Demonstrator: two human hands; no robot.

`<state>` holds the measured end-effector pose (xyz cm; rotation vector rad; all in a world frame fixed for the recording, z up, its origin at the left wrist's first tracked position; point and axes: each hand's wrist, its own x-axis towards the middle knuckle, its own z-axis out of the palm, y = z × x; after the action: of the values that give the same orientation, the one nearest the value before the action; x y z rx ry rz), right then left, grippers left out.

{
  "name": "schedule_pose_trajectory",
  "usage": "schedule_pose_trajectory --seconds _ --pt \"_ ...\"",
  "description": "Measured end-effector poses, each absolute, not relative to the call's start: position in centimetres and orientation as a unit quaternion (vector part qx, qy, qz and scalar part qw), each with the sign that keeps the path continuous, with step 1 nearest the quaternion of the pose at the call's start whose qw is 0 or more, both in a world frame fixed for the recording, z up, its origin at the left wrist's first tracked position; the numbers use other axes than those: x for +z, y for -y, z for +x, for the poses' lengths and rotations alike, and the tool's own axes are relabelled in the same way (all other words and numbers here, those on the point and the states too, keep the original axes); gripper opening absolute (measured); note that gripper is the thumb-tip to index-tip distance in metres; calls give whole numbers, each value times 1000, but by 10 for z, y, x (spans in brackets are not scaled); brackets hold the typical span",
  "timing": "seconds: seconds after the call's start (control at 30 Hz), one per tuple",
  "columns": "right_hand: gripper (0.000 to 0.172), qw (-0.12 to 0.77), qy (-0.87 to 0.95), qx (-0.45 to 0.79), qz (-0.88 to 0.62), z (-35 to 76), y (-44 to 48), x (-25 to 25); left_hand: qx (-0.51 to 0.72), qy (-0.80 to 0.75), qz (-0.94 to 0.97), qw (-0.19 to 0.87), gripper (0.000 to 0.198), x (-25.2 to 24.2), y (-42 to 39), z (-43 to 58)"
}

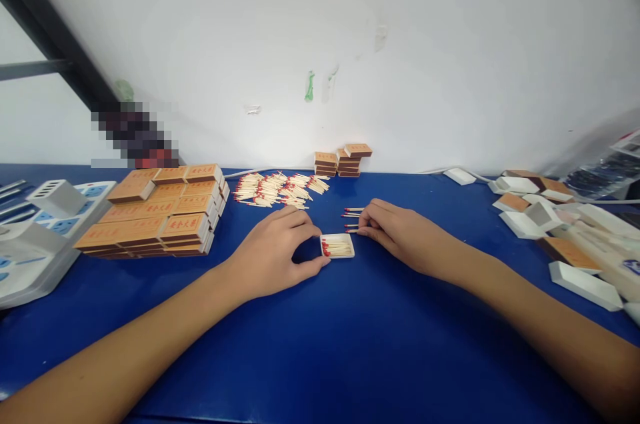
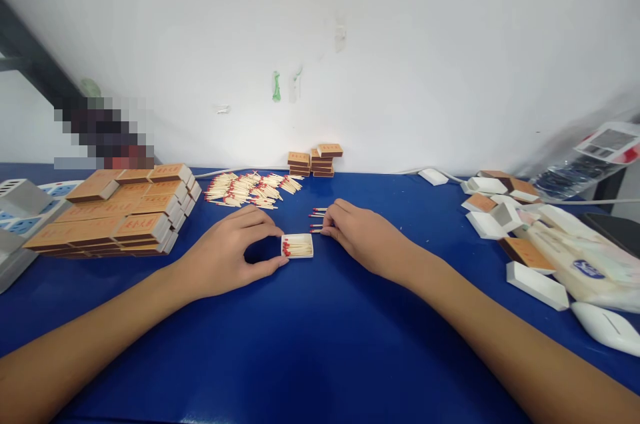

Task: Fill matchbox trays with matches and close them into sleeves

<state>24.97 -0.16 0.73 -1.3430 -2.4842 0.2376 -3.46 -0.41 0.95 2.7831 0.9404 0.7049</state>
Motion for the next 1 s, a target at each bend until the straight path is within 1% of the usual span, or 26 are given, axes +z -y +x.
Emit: schedule_pose_trajectory --seconds 0.17,0.37,0.57,0.73,0.9,1.0 --pt "13 219 868 64 -442 235 14 14 233 -309 920 56 28 10 5 -33" --pt "9 198 884 19 -423 217 28 12 241 -307 919 56 25 11 6 -31" --pt "9 246 852 29 -462 237 9 6 235 -308 920 55 28 9 5 -32" --pt "16 200 841 72 -497 249 -5 -1 240 -305 920 57 28 10 6 -32" --pt "19 208 844 66 -489 246 -3 -1 233 -309 920 59 29 10 6 -33" --pt "17 204 847 62 -488 246 -4 -2 234 -311 919 58 28 10 5 -33"
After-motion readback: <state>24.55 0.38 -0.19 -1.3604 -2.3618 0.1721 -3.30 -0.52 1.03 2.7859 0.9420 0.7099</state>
